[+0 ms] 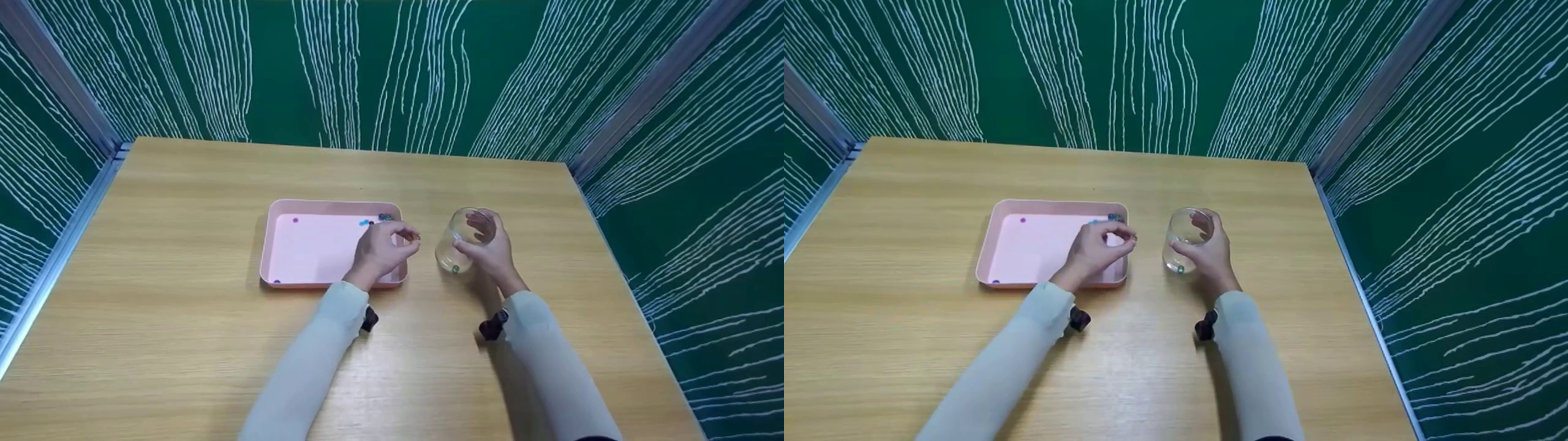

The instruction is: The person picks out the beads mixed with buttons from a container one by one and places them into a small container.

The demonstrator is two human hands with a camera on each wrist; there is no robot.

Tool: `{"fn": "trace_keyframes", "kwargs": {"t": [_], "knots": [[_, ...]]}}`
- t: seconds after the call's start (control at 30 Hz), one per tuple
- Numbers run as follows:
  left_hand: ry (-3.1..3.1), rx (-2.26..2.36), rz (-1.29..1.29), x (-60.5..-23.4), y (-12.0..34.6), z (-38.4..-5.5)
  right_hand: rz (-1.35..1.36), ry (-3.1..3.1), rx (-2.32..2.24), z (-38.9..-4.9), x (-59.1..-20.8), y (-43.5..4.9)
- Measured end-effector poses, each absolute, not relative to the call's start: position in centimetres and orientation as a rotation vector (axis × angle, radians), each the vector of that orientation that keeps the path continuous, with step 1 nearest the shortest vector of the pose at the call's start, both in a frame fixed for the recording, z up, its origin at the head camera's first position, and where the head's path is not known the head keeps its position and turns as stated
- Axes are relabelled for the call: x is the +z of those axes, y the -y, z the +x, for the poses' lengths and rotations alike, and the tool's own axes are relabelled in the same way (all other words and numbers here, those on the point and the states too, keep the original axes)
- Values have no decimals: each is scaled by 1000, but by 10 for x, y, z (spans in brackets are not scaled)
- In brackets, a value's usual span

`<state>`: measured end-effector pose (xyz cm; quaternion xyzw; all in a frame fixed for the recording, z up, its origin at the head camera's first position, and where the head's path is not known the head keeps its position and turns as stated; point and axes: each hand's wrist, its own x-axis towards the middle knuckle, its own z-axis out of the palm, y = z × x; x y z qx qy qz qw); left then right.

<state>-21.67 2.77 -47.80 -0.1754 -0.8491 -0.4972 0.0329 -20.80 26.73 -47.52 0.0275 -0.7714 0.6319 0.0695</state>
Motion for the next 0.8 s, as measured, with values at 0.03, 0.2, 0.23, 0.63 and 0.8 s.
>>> {"fn": "trace_keyframes", "kwargs": {"t": [0.03, 0.2, 0.23, 0.63, 0.8], "knots": [[2614, -1534, -551, -476, -30, -217, 85, 2319, 1903, -208, -475, -267], [2628, -1543, -590, -465, -42, -217, 107, 2313, 1907, -208, -476, -268], [2634, -1537, -594, -464, -44, -218, 110, 2312, 1909, -208, -476, -268], [2713, -1553, -572, -446, -68, -222, 105, 2273, 1920, -208, -476, -265], [2724, -1560, -567, -446, -75, -224, 92, 2274, 1914, -208, -477, -264]]}}
